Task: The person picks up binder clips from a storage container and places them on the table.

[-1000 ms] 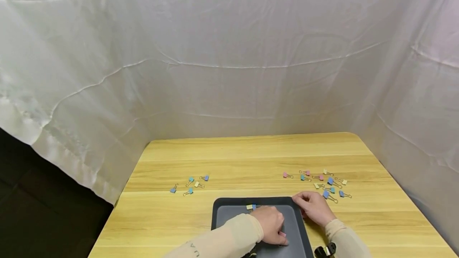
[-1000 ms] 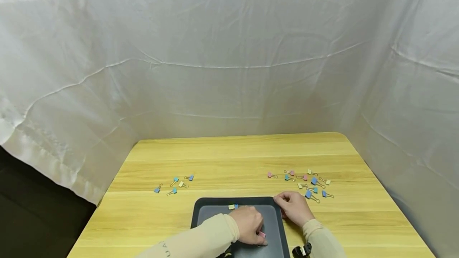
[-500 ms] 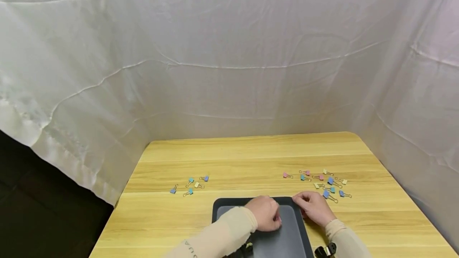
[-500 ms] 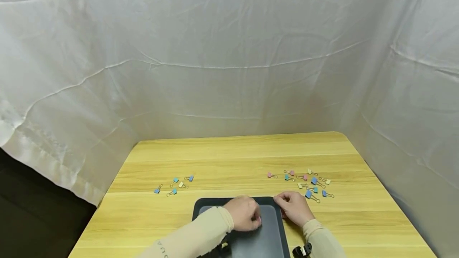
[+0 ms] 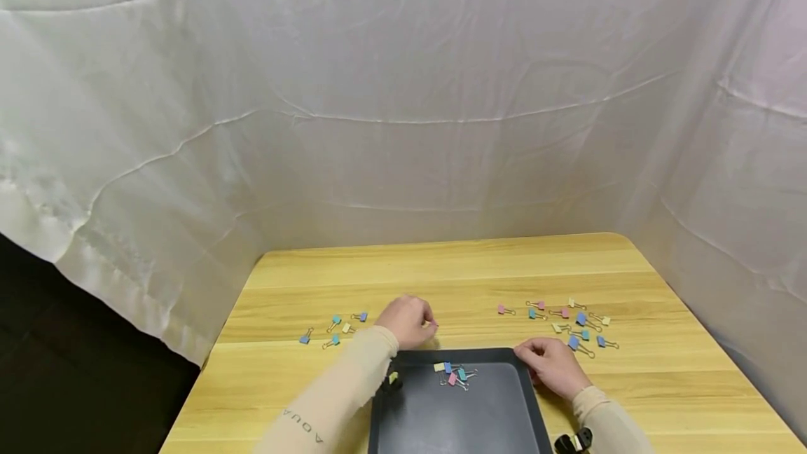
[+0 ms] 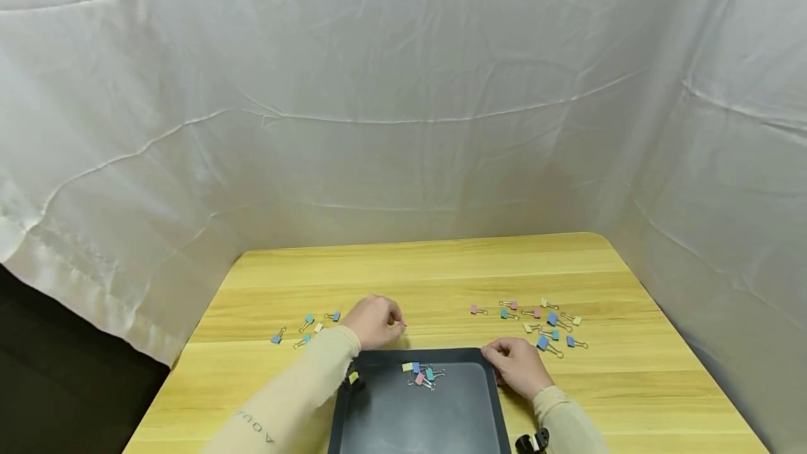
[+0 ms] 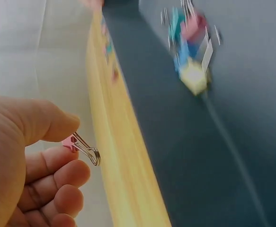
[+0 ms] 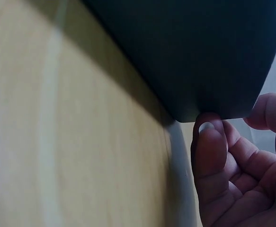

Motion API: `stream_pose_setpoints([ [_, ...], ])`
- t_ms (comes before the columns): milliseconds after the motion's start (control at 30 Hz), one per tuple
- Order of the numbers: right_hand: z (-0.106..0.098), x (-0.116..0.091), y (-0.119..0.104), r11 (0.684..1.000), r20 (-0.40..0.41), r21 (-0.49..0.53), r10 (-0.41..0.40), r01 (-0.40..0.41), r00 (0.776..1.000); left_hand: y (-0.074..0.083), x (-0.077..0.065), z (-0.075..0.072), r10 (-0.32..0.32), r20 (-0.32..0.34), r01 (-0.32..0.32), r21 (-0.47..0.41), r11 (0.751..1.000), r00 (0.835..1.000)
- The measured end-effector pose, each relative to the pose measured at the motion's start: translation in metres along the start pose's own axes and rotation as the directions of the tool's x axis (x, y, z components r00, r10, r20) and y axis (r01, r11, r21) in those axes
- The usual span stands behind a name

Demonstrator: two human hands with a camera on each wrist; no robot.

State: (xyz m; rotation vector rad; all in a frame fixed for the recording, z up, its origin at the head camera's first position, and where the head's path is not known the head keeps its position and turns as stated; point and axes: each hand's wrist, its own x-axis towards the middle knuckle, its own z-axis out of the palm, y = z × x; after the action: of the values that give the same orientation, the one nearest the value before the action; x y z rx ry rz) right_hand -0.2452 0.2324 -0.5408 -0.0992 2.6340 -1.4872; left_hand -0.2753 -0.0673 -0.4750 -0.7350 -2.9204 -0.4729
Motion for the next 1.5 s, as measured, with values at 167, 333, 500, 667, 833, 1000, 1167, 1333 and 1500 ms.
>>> stream_pose_setpoints([
  [167, 0.000, -0.001, 0.000, 1.000, 0.006, 0.005, -0.008, 0.008, 1.000, -0.035, -0.006, -0.002, -0.113, 0.002, 0.113, -0.043, 0.993, 0.994],
  [333, 0.000, -0.001, -0.001, 1.000, 0.011, 0.012, 0.001, -0.001, 1.000, -0.065, -0.016, 0.004, -0.187, 0.028, 0.189, -0.084, 0.978, 0.982],
  [500, 0.001, -0.001, -0.001, 1.000, 0.012, 0.012, 0.010, -0.010, 1.000, -0.086, -0.026, 0.011, -0.237, 0.039, 0.240, -0.090, 0.967, 0.971],
  [667, 0.002, -0.001, 0.001, 1.000, 0.005, 0.013, 0.016, -0.016, 1.000, -0.097, -0.034, 0.014, -0.277, 0.041, 0.280, -0.087, 0.956, 0.960],
  [833, 0.003, -0.001, 0.001, 1.000, -0.003, 0.013, 0.021, -0.021, 1.000, -0.104, -0.038, 0.016, -0.268, 0.017, 0.269, -0.061, 0.961, 0.963],
  [1000, 0.004, -0.001, 0.000, 0.999, -0.004, 0.023, 0.027, -0.027, 1.000, -0.106, -0.039, 0.014, -0.283, 0.019, 0.283, -0.055, 0.957, 0.959],
  [1167, 0.003, 0.000, 0.000, 1.000, -0.006, 0.014, 0.027, -0.026, 1.000, -0.099, -0.039, 0.004, -0.300, 0.016, 0.300, -0.105, 0.948, 0.954],
  [1333, 0.002, 0.000, 0.000, 1.000, -0.008, 0.005, 0.025, -0.025, 1.000, -0.086, -0.036, -0.004, -0.259, -0.002, 0.257, -0.117, 0.959, 0.966],
  [1500, 0.001, 0.000, 0.000, 1.000, -0.008, 0.003, 0.024, -0.024, 1.000, -0.062, -0.032, -0.003, -0.154, -0.009, 0.153, -0.083, 0.985, 0.988],
])
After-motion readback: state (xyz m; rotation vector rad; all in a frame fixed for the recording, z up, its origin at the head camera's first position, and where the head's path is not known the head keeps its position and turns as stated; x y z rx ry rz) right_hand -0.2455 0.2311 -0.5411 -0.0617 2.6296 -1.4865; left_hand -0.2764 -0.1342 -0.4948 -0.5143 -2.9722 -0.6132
